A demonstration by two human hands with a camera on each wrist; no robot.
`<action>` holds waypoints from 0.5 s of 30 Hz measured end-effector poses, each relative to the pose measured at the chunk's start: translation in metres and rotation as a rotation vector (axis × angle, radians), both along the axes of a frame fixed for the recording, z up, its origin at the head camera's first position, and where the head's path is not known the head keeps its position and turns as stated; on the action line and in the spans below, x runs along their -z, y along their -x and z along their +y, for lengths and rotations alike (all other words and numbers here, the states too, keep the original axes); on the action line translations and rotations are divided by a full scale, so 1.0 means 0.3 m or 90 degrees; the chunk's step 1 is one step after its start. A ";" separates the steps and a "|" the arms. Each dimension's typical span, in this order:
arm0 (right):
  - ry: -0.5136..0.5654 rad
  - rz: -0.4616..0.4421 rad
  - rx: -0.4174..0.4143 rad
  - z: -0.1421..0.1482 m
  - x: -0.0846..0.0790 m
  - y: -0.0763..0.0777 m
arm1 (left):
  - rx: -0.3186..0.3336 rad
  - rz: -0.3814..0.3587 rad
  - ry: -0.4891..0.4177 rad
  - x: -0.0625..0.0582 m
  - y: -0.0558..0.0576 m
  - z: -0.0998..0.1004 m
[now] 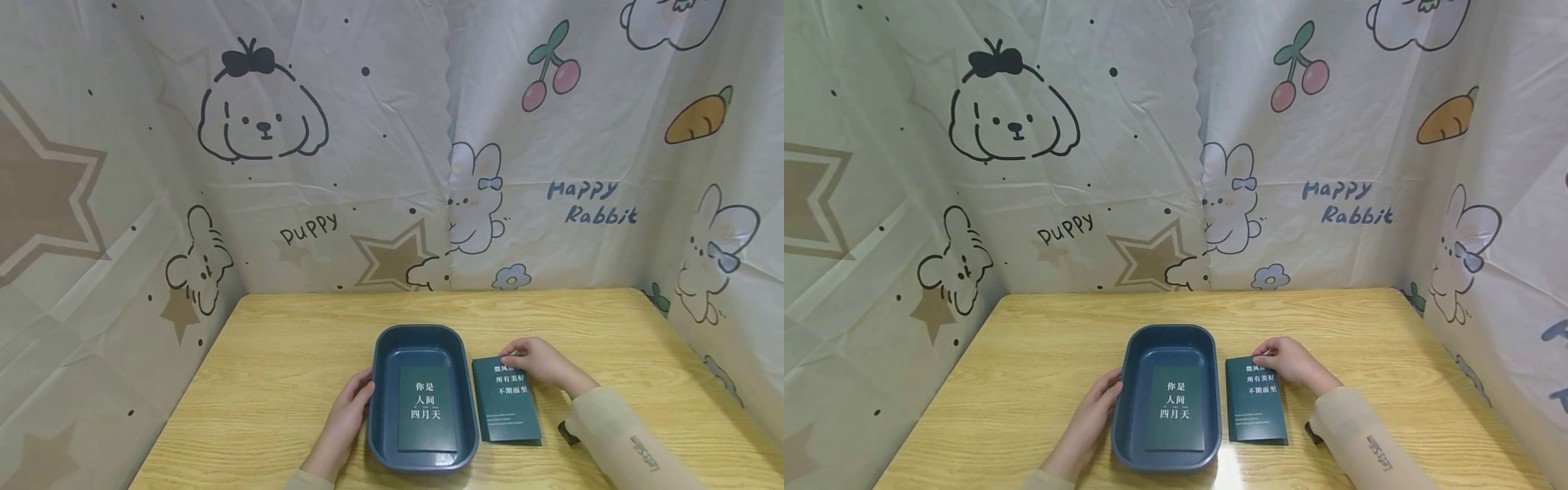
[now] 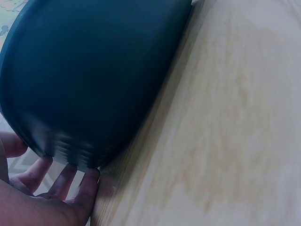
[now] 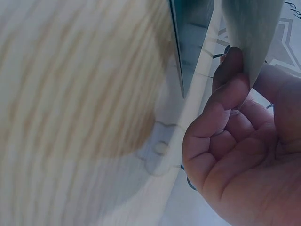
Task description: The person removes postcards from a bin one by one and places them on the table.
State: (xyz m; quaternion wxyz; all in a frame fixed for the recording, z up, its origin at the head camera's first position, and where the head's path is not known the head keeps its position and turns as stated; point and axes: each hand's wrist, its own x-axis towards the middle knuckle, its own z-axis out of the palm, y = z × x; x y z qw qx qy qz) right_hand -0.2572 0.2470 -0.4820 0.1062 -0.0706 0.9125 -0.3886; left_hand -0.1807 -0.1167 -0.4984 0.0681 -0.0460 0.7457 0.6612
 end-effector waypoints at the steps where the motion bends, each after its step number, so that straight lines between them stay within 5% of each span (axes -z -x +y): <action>1: -0.003 0.000 0.002 0.000 0.000 0.000 | 0.000 -0.001 0.000 0.000 0.000 0.000; 15: -0.041 0.022 0.001 -0.013 0.010 -0.001 | -0.005 0.002 0.002 0.001 0.000 0.000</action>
